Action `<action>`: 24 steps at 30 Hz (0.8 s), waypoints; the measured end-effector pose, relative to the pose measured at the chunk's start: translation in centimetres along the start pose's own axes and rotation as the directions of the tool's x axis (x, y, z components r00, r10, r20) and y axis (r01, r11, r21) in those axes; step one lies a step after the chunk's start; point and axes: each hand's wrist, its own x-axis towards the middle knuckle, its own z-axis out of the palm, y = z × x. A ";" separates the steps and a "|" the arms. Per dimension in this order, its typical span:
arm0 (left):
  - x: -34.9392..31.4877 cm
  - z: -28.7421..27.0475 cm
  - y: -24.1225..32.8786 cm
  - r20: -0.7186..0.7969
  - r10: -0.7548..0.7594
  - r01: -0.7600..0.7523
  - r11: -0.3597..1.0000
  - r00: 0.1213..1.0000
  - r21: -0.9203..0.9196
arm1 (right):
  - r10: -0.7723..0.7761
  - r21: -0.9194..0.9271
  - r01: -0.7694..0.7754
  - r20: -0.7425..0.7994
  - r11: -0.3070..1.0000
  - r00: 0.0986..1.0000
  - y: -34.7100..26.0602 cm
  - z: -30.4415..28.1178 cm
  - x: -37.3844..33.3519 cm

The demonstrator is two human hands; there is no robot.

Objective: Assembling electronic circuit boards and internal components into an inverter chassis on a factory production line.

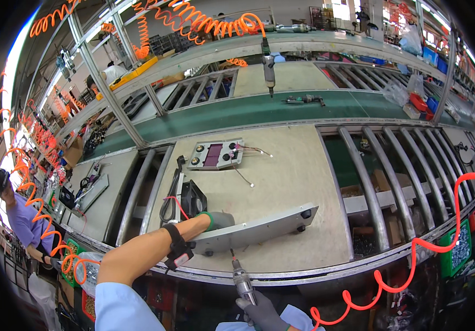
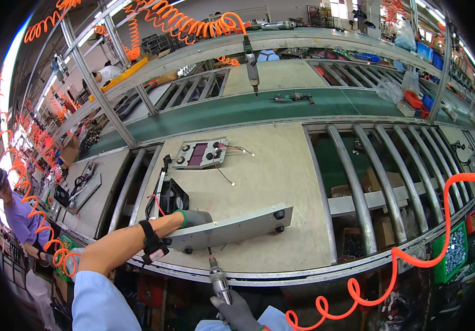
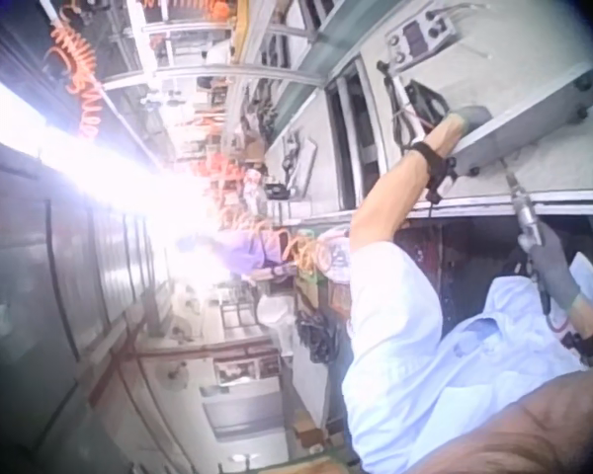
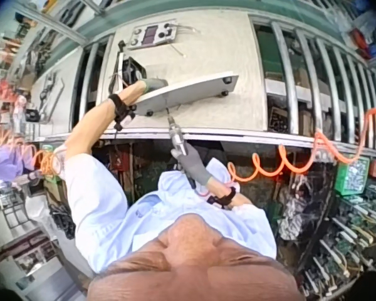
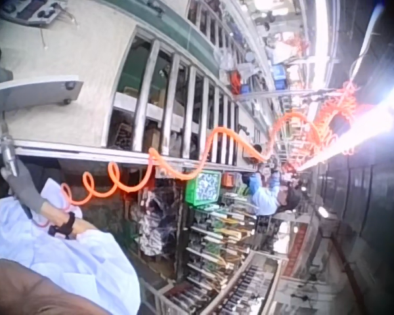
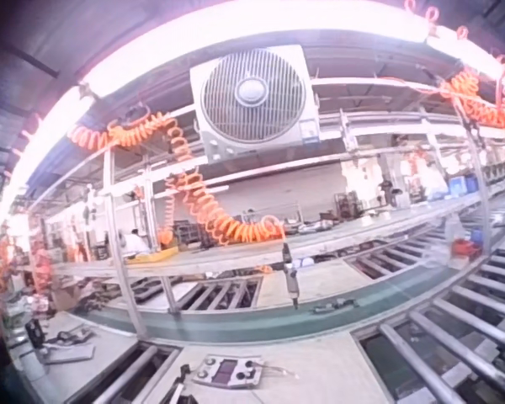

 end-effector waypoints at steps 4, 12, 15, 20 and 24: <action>0.7 0.2 -0.6 -0.014 0.000 0.000 0.999 1.000 -0.034 | 0.004 -0.020 -0.004 0.007 1.000 1.000 0.4 0.0 0.0; 0.7 0.3 -0.5 -0.102 0.026 -0.017 0.996 0.994 0.089 | 0.113 -0.040 -0.110 0.075 0.993 0.991 0.6 -0.5 0.7; 0.6 0.1 0.2 0.009 -0.067 0.066 0.991 0.998 0.115 | 0.135 -0.053 -0.131 0.072 0.990 0.988 0.3 -0.4 0.8; 0.2 0.2 0.3 -0.031 -0.044 0.046 0.997 0.999 0.067 | 0.136 -0.086 -0.131 0.051 0.988 0.989 -0.2 0.2 0.6; 0.5 0.5 -0.9 -0.060 -0.018 0.021 0.999 0.998 0.050 | 0.135 -0.123 -0.133 0.008 0.983 0.991 -0.3 0.5 0.1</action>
